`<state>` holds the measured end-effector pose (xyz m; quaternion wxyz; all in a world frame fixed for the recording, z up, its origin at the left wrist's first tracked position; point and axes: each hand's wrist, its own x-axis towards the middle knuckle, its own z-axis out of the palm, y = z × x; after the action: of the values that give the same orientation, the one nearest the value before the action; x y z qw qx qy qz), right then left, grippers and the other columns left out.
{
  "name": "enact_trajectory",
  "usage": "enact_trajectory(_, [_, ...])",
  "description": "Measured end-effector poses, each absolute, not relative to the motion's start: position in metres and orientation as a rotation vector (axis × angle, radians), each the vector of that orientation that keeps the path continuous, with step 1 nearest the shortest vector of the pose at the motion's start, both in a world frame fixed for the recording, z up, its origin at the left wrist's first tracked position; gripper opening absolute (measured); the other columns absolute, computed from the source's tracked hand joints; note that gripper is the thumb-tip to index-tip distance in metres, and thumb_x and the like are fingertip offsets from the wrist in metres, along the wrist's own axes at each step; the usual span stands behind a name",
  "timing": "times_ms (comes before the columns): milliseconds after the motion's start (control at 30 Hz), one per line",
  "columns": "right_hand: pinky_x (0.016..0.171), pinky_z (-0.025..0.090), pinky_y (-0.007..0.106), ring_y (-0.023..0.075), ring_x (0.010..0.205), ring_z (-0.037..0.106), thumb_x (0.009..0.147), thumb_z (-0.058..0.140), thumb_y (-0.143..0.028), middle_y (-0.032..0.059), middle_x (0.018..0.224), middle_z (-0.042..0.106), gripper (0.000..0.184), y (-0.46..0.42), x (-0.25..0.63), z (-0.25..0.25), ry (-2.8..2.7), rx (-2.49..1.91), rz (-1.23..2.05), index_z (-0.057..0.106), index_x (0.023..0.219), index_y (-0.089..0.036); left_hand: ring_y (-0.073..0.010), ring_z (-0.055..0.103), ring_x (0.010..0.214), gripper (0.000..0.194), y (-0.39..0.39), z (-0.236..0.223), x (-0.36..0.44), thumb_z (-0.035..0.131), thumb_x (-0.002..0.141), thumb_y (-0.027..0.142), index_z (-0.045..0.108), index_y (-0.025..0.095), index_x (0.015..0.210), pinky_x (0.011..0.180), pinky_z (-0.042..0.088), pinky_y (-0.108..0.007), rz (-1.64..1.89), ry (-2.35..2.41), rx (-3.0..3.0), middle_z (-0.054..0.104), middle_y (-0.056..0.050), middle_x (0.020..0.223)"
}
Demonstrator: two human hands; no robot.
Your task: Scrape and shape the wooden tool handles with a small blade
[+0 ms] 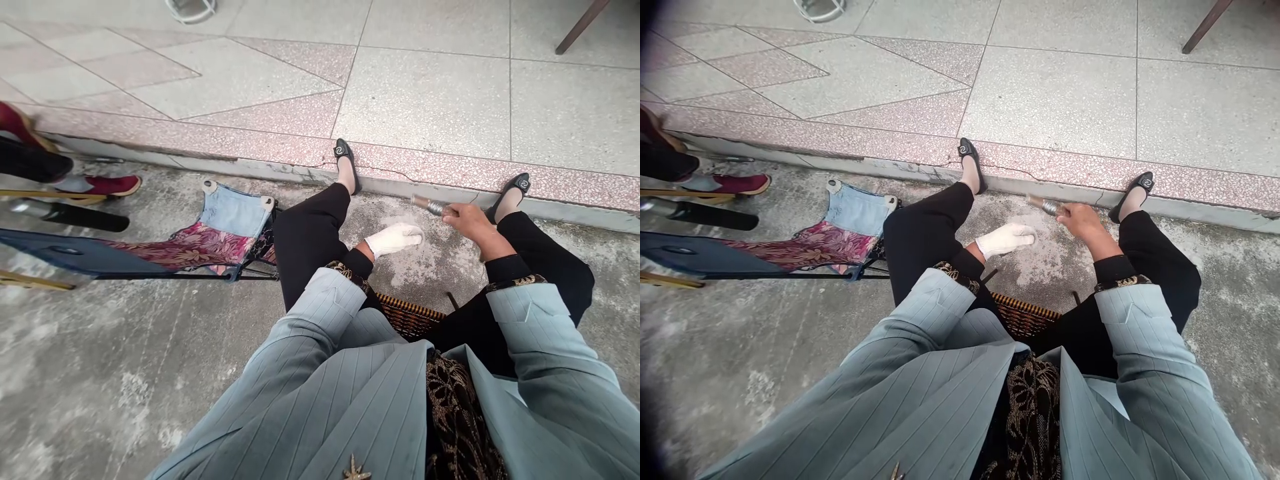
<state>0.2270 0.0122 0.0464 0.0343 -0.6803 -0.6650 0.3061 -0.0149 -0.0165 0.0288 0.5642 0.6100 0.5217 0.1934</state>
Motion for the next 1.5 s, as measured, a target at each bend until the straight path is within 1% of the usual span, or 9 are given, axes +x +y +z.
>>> enact_trajectory(100, [0.069, 0.042, 0.034, 0.0258, 0.084, 0.065, 0.09, 0.069, -0.03, 0.0144, 0.101, 0.077, 0.025, 0.008, 0.222, 0.049, -2.478, -2.087, 1.012, 0.082, 0.106, -0.017, -0.0197, 0.069, 0.087, 0.016, -0.013, 0.03, -0.017, 0.069, 0.087, 0.029, 0.069, 0.017, 0.078, 0.083, 0.053, -0.028, 0.302, 1.097, 1.58, 0.069, -0.002, 0.074])
enact_trajectory(233, [0.063, 0.041, 0.031, 0.019, 0.067, 0.059, 0.083, 0.075, -0.031, 0.0045, 0.074, 0.071, 0.016, 0.003, 0.227, 0.055, -2.626, -1.694, 1.697, 0.084, 0.091, -0.021, -0.0228, 0.07, 0.096, 0.007, -0.008, 0.03, -0.02, 0.071, 0.082, 0.024, 0.072, 0.017, 0.082, 0.091, 0.053, -0.031, 0.311, 1.128, 1.624, 0.073, -0.004, 0.082])
enact_trajectory(367, [0.065, 0.043, 0.028, 0.0151, 0.067, 0.057, 0.075, 0.082, -0.045, -0.0003, 0.075, 0.07, 0.037, -0.001, 0.231, 0.065, -2.241, -1.218, 2.09, 0.085, 0.103, -0.022, -0.0253, 0.071, 0.098, 0.017, -0.005, 0.027, -0.021, 0.073, 0.084, 0.033, 0.074, 0.019, 0.093, 0.09, 0.055, -0.035, 0.362, 1.225, 1.621, 0.074, -0.005, 0.085])
enact_trajectory(667, [0.062, 0.045, 0.028, 0.0129, 0.063, 0.053, 0.063, 0.09, -0.051, 0.0003, 0.074, 0.065, 0.045, 0.002, 0.219, 0.058, -1.285, -1.322, 1.622, 0.076, 0.09, -0.018, -0.0202, 0.066, 0.084, 0.02, -0.005, 0.013, -0.021, 0.062, 0.091, 0.034, 0.067, 0.019, 0.08, 0.082, 0.051, -0.03, 0.322, 1.132, 1.712, 0.072, -0.005, 0.083])
enact_trajectory(867, [0.073, 0.05, 0.034, 0.0217, 0.074, 0.063, 0.086, 0.071, -0.038, 0.0044, 0.077, 0.068, 0.038, 0.009, 0.22, 0.044, -1.631, -1.808, 1.256, 0.077, 0.116, -0.015, -0.0155, 0.06, 0.068, 0.029, -0.008, 0.005, -0.015, 0.047, 0.1, 0.032, 0.063, 0.018, 0.08, 0.072, 0.046, -0.029, 0.303, 0.965, 1.741, 0.067, -0.003, 0.076])
enact_trajectory(1033, [0.087, 0.05, 0.041, 0.036, 0.108, 0.069, 0.097, 0.062, -0.032, 0.0233, 0.119, 0.074, 0.037, 0.006, 0.214, 0.055, -2.342, -2.255, 0.685, 0.075, 0.126, -0.013, -0.0202, 0.064, 0.081, 0.02, -0.007, 0.003, -0.015, 0.056, 0.094, 0.03, 0.071, 0.02, 0.084, 0.077, 0.044, -0.029, 0.136, 0.98, 2.057, 0.072, -0.004, 0.084])
enact_trajectory(1133, [0.077, 0.049, 0.039, 0.0326, 0.094, 0.07, 0.092, 0.066, -0.024, 0.0241, 0.111, 0.075, 0.028, 0.002, 0.214, 0.059, -2.795, -2.294, 0.992, 0.08, 0.112, -0.009, -0.0226, 0.067, 0.091, 0.024, -0.005, 0.007, -0.016, 0.054, 0.094, 0.031, 0.075, 0.02, 0.095, 0.084, 0.046, -0.03, 0.01, 0.998, 2.124, 0.076, -0.005, 0.094])
enact_trajectory(1300, [0.069, 0.043, 0.031, 0.0193, 0.073, 0.061, 0.083, 0.075, -0.034, 0.0051, 0.081, 0.072, 0.032, 0.002, 0.226, 0.06, -2.708, -1.488, 1.964, 0.084, 0.109, -0.017, -0.023, 0.068, 0.092, 0.024, 0.003, 0.016, -0.024, 0.059, 0.092, 0.031, 0.075, 0.014, 0.09, 0.093, 0.048, -0.033, 0.089, 1.129, 1.881, 0.075, -0.008, 0.089])
enact_trajectory(1500, [0.07, 0.045, 0.03, 0.0135, 0.069, 0.054, 0.071, 0.084, -0.05, 0.0016, 0.082, 0.067, 0.045, 0.005, 0.228, 0.064, -1.822, -1.274, 1.932, 0.08, 0.101, -0.016, -0.0151, 0.061, 0.068, 0.025, 0.005, 0.014, -0.028, 0.058, 0.098, 0.034, 0.07, 0.012, 0.098, 0.075, 0.051, -0.031, 0.255, 1.151, 1.637, 0.069, -0.005, 0.08])
